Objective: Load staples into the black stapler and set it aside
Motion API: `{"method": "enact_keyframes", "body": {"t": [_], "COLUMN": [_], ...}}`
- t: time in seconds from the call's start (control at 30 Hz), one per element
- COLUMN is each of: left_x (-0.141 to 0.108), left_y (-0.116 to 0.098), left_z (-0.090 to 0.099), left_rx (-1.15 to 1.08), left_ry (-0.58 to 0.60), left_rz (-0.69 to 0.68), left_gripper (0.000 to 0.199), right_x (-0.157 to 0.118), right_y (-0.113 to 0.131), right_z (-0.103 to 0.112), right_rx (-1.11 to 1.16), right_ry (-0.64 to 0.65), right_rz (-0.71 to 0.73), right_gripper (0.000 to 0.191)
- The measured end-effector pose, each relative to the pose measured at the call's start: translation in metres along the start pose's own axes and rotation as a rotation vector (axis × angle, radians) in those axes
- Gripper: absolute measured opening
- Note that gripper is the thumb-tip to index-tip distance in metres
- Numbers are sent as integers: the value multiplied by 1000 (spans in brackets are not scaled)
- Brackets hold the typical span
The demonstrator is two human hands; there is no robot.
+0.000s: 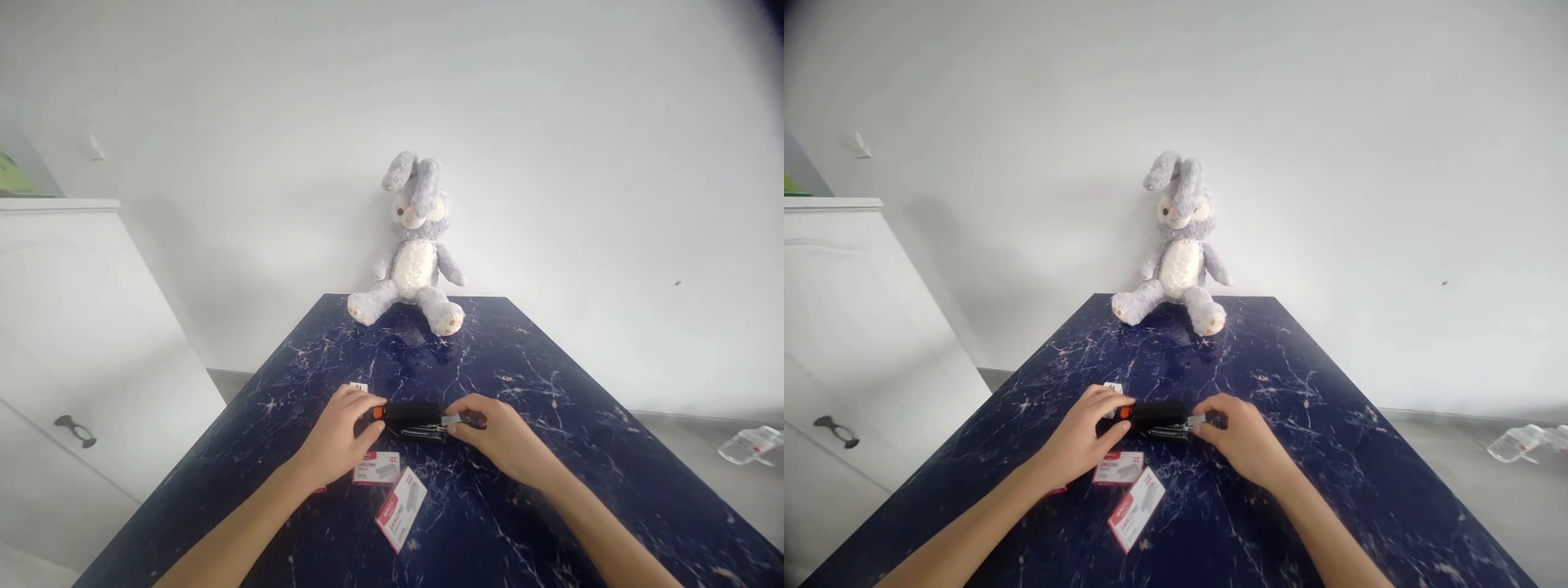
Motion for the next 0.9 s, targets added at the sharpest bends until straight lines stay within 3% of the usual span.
{"method": "enact_keyframes", "body": {"t": [0.9], "left_x": [-1], "left_y": [4], "left_z": [-6], "left_rx": [104], "left_ry": [67], "left_rz": [18], "left_gripper": [33], "right_x": [1], "right_y": [-4], "right_z": [-11], "right_rx": [-2], "right_ry": [132], "right_rz": [-88], "right_gripper": [23]}}
Point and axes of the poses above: each hand's wrist, its own x-axis towards the middle knuckle, its own z-axis out of the back of the hand, y = z × x, the point moved 4 cm from there along x, towards the middle knuckle, and after that the axes turned 13 degrees about x, right-handed, at the moved point
